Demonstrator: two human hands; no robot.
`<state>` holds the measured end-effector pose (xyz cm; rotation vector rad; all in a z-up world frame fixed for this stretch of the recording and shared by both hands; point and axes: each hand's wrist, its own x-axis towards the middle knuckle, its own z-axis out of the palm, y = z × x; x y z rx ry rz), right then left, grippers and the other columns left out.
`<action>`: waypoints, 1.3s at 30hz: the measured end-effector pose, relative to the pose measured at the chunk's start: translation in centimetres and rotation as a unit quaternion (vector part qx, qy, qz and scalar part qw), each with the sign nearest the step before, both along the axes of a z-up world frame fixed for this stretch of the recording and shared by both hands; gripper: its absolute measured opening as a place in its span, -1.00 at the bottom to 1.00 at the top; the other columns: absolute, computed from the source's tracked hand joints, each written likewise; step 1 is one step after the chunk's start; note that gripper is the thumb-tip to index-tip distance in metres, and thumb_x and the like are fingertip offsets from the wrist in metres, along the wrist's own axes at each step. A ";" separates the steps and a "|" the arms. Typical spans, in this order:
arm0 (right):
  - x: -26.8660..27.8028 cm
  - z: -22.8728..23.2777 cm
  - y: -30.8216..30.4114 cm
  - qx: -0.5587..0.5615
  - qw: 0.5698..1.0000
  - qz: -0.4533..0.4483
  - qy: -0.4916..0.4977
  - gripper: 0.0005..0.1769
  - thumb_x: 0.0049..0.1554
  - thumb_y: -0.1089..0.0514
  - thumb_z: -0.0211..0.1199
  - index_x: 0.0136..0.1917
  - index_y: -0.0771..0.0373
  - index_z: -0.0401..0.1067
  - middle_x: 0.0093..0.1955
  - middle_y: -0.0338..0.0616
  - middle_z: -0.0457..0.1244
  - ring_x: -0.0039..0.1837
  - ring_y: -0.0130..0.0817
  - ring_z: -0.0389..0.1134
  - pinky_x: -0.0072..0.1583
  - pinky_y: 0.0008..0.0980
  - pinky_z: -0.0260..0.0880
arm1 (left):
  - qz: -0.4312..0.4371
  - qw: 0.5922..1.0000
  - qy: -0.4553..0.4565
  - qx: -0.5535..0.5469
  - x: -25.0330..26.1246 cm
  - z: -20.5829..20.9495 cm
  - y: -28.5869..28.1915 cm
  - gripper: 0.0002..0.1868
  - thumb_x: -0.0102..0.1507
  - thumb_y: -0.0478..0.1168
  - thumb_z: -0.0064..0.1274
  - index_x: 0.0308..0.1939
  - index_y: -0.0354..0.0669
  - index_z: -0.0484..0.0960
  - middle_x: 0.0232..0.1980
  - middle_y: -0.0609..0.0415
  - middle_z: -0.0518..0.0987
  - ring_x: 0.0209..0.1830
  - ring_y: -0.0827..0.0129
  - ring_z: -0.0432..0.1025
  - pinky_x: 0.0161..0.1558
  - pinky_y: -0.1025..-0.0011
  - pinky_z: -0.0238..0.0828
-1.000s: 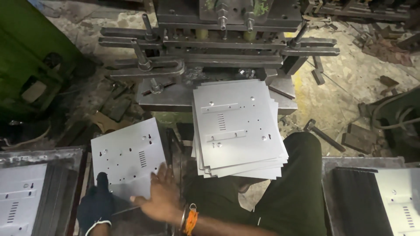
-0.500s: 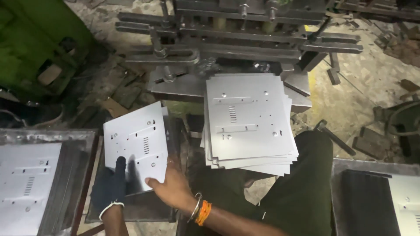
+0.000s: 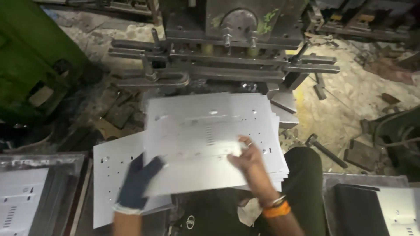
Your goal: Picking up metal plates from a stack and placing them into a new pile at a manual workstation.
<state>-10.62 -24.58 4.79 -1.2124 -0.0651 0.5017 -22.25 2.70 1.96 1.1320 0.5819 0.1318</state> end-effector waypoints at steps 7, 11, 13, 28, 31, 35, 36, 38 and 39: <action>12.2 -2.9 -5.7 -0.129 0.980 -0.153 0.000 -0.56 0.18 0.14 0.24 0.28 0.35 0.33 0.12 -0.12 0.37 0.13 -0.43 0.38 0.20 -0.49 0.39 | -0.079 0.996 0.009 0.037 12.5 3.9 -5.1 -0.45 0.11 -0.10 0.26 0.15 -0.19 0.62 0.05 0.09 0.72 0.05 0.36 0.56 0.09 0.36 0.40; 17.1 -4.3 -5.9 -0.099 0.984 -0.134 -0.068 -0.86 0.22 0.17 0.23 -0.03 0.30 0.43 -0.14 -0.30 0.29 -0.10 -0.52 0.27 -0.03 -0.49 0.29 | -0.074 0.987 -0.106 -0.094 18.5 -0.6 -3.9 -0.65 0.18 -0.14 0.26 -0.06 -0.32 0.70 -0.19 0.02 0.69 -0.27 0.30 0.56 -0.21 0.34 0.50; 18.2 -4.8 -5.4 -0.107 0.981 -0.119 -0.108 -0.86 0.23 0.18 0.23 -0.12 0.30 0.43 -0.22 -0.35 0.25 -0.17 -0.54 0.22 -0.10 -0.48 0.24 | -0.064 0.985 -0.118 -0.111 19.7 -1.0 -3.4 -0.69 0.19 -0.14 0.25 -0.09 -0.29 0.71 -0.22 0.07 0.69 -0.31 0.36 0.56 -0.25 0.39 0.49; 17.3 -3.8 -4.1 -0.154 0.972 -0.129 -0.120 -0.82 0.21 0.11 0.25 -0.11 0.28 0.51 -0.28 -0.41 0.27 -0.23 -0.61 0.17 -0.16 -0.53 0.15 | 0.011 0.998 -0.059 -0.031 19.8 -0.8 -3.2 -0.70 0.19 -0.15 0.24 -0.08 -0.25 0.73 -0.22 0.08 0.69 -0.32 0.37 0.55 -0.26 0.41 0.49; 17.3 -4.2 -4.3 -0.160 0.971 -0.132 -0.116 -0.81 0.22 0.11 0.25 -0.10 0.30 0.50 -0.29 -0.42 0.23 -0.24 -0.61 0.14 -0.18 -0.53 0.14 | 0.001 0.993 -0.085 -0.084 19.1 0.4 -3.6 -0.68 0.18 -0.17 0.24 -0.05 -0.29 0.70 -0.20 0.05 0.68 -0.30 0.34 0.56 -0.25 0.37 0.52; 18.5 -6.4 -4.4 -0.220 0.953 -0.149 -0.144 -0.67 0.22 0.01 0.27 0.00 0.37 0.46 -0.27 -0.30 0.20 -0.21 -0.53 0.17 -0.18 -0.44 0.15 | 0.003 0.995 -0.072 -0.071 19.1 0.7 -3.6 -0.64 0.19 -0.18 0.22 0.02 -0.26 0.68 -0.15 0.02 0.67 -0.27 0.31 0.56 -0.23 0.34 0.53; 19.1 -8.0 -4.6 -0.229 0.943 -0.157 -0.181 -0.59 0.22 -0.04 0.27 0.04 0.40 0.43 -0.24 -0.25 0.23 -0.16 -0.52 0.24 -0.15 -0.42 0.21 | 0.005 0.992 -0.108 -0.069 19.1 0.1 -3.6 -0.63 0.19 -0.19 0.21 0.05 -0.25 0.66 -0.12 0.03 0.67 -0.24 0.32 0.56 -0.20 0.36 0.53; 19.0 -7.9 -4.4 -0.272 0.916 -0.155 -0.252 -0.50 0.21 -0.08 0.30 0.08 0.45 0.37 -0.18 -0.16 0.26 -0.10 -0.46 0.30 -0.08 -0.39 0.28 | -0.018 0.983 -0.163 -0.081 19.6 -1.9 -3.4 -0.62 0.23 -0.19 0.19 0.10 -0.24 0.64 -0.09 0.03 0.65 -0.20 0.31 0.54 -0.16 0.34 0.52; 18.9 -7.9 -4.3 -0.312 0.881 -0.151 -0.322 -0.39 0.21 -0.13 0.33 0.13 0.51 0.31 -0.13 -0.06 0.29 -0.03 -0.40 0.37 -0.01 -0.34 0.35 | -0.043 0.971 -0.217 -0.092 19.9 -2.9 -3.4 -0.61 0.27 -0.19 0.17 0.16 -0.23 0.61 -0.07 0.03 0.63 -0.16 0.30 0.52 -0.12 0.32 0.51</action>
